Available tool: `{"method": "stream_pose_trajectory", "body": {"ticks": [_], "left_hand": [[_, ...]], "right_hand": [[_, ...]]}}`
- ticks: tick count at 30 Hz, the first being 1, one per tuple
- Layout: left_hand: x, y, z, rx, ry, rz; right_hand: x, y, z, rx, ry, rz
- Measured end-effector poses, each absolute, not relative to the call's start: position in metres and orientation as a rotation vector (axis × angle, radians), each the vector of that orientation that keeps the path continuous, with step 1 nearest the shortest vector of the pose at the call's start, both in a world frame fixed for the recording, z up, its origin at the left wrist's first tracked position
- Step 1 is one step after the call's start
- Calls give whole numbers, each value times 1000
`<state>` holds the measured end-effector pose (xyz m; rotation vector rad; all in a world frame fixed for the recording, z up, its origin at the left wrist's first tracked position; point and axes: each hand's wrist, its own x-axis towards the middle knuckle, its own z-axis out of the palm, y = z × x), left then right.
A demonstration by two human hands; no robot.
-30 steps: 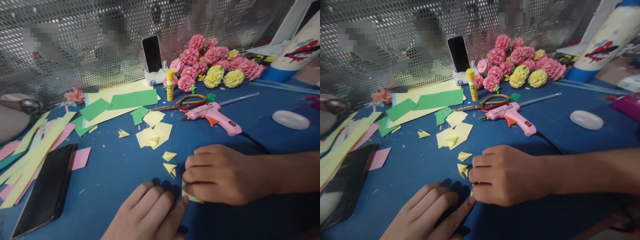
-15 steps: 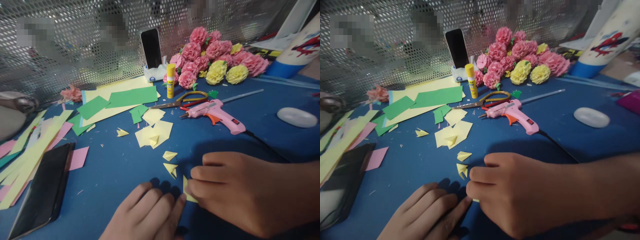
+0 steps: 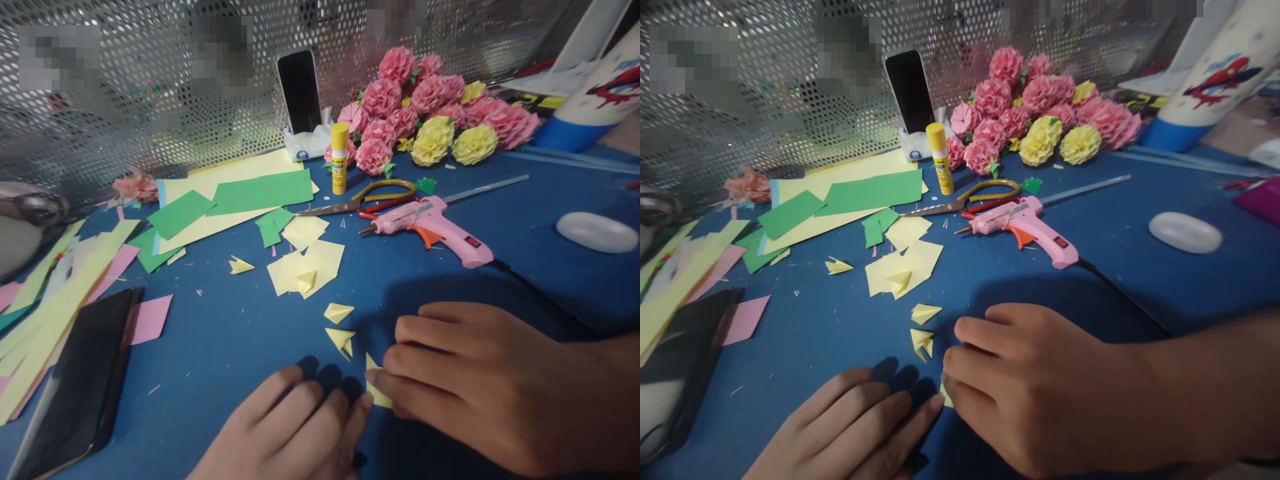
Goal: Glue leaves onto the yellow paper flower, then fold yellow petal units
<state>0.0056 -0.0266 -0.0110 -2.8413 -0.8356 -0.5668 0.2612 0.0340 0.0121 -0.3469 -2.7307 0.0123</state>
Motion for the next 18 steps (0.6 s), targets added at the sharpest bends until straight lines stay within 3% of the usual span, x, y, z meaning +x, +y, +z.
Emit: {"method": "stream_pose_trajectory", "body": {"ticks": [18], "left_hand": [[4, -25, -10, -2865, -854, -542]], "right_hand": [[258, 50, 8, -416, -2747, 246]]}}
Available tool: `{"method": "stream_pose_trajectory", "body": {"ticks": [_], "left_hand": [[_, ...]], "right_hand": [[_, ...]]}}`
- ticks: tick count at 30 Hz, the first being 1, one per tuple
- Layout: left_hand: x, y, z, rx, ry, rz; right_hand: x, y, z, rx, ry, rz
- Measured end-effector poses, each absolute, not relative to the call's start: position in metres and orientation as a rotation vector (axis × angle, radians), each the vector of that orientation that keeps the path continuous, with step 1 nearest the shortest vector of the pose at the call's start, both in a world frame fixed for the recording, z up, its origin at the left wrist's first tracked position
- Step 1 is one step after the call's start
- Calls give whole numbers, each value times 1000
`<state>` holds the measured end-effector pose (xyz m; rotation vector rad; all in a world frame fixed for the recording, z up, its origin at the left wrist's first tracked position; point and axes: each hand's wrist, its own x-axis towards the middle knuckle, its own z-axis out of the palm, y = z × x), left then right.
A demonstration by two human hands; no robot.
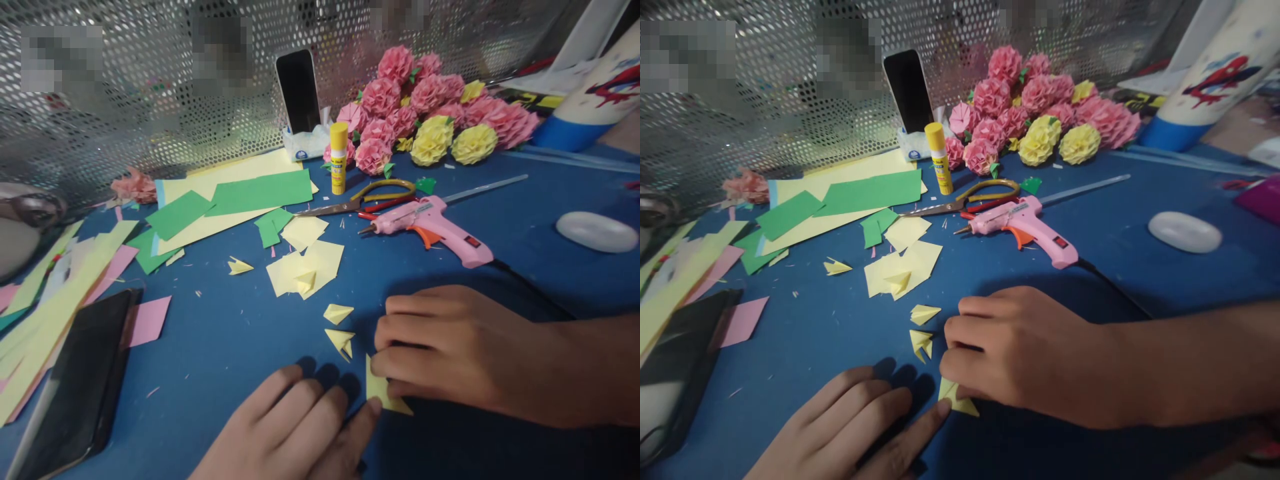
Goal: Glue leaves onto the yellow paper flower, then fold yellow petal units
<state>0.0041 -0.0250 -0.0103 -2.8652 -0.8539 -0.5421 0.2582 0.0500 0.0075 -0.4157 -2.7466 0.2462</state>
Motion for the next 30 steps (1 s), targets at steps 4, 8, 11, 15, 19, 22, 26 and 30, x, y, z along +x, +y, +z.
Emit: {"method": "stream_pose_trajectory", "body": {"ticks": [4, 8, 11, 15, 19, 22, 26, 30], "left_hand": [[5, -26, -10, -2860, -845, -545], [6, -26, -11, -2853, -859, -543], [7, -25, -12, -2850, -838, -569], [9, -25, -11, -2865, -849, -569], [10, -26, -8, -2888, -884, -553], [9, -26, -7, -2914, -880, -548], [8, -26, -5, -2925, -880, -565], [9, -24, -7, -2909, -862, -568]], "right_hand": [[258, 50, 5, -367, -2702, 159], [258, 45, 3, -249, -2667, 85], [257, 44, 6, -141, -2691, 50], [256, 46, 12, -49, -2728, 5], [256, 48, 15, -37, -2762, -22], [257, 48, 17, -10, -2800, 3], [257, 47, 18, 22, -2807, 9], [258, 46, 16, 63, -2790, -26]]}}
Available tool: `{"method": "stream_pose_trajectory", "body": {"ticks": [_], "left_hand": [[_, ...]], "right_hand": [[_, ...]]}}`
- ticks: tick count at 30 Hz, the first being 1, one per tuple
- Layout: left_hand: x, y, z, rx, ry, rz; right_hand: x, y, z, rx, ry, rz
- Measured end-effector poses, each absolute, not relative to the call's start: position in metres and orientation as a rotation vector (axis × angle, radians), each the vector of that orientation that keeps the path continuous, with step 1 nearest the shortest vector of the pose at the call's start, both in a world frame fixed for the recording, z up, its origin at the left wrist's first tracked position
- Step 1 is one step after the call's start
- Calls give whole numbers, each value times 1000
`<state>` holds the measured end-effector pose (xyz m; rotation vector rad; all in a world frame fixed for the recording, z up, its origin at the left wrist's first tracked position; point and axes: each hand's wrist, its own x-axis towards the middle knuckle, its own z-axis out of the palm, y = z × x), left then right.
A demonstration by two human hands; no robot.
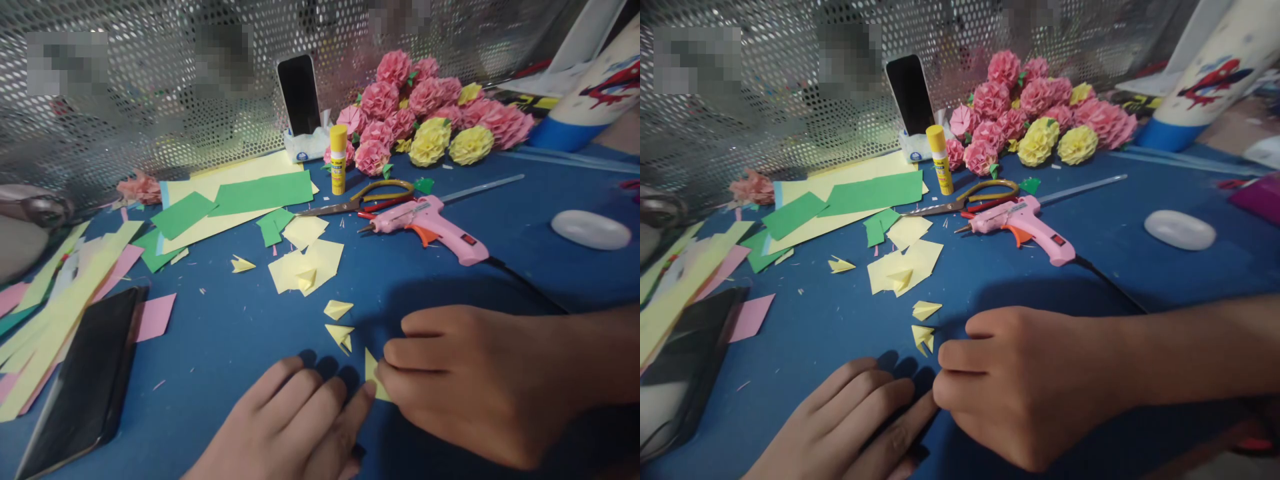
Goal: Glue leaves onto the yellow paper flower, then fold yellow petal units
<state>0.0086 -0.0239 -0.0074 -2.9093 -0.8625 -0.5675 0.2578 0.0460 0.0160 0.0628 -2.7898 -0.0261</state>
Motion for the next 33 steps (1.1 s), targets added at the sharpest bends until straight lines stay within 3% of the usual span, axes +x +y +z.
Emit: {"method": "stream_pose_trajectory", "body": {"ticks": [9, 25, 33], "left_hand": [[9, -24, -7, -2887, -866, -552], [7, -23, -3, -2899, -845, -494], [8, -25, -3, -2894, -865, -477]], "right_hand": [[257, 48, 18, 67, -2794, 2], [262, 25, 16, -303, -2833, -154], [261, 43, 17, -365, -2922, 203]]}}
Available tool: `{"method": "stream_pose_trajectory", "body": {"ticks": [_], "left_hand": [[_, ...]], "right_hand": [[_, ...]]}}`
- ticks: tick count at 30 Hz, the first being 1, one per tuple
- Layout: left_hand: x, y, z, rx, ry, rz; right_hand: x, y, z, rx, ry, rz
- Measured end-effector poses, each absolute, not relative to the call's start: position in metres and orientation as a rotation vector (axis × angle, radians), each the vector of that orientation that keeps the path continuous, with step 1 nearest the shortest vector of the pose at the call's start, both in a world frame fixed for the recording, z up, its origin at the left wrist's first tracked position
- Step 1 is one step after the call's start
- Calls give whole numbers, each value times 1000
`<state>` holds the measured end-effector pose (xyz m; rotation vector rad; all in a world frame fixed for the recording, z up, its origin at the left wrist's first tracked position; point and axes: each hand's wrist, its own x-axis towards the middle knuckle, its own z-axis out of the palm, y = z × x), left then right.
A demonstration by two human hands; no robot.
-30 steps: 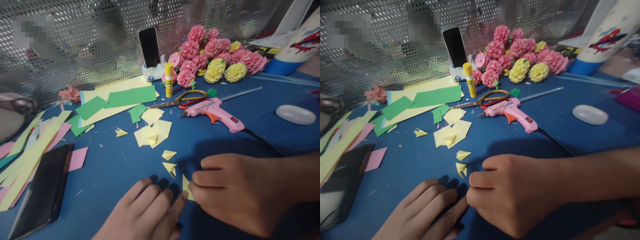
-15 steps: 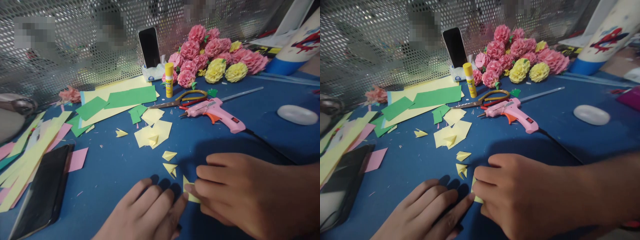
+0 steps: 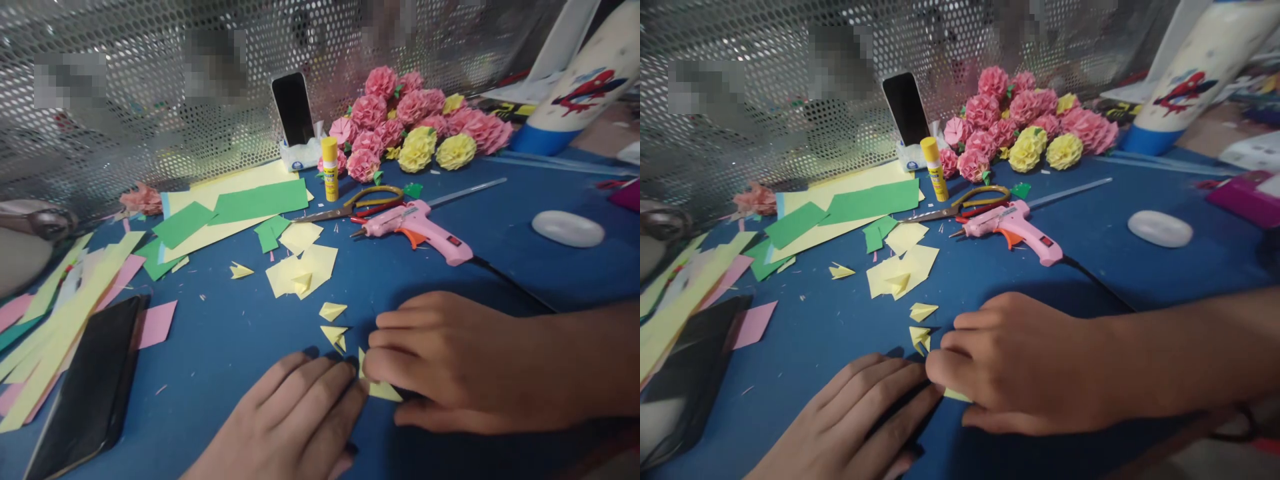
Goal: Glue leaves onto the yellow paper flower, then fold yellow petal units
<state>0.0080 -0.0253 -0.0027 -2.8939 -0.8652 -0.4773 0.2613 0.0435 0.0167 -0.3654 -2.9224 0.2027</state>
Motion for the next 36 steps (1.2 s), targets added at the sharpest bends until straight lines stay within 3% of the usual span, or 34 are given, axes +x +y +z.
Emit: {"method": "stream_pose_trajectory", "body": {"ticks": [9, 16, 36], "left_hand": [[2, -19, -21, -2869, -736, -643], [3, -20, -8, -2934, -800, -454], [4, -20, -13, -2882, -764, -446]], "right_hand": [[264, 63, 18, -421, -2863, 589], [259, 63, 13, -541, -2764, 959], [250, 52, 7, -718, -2751, 806]]}}
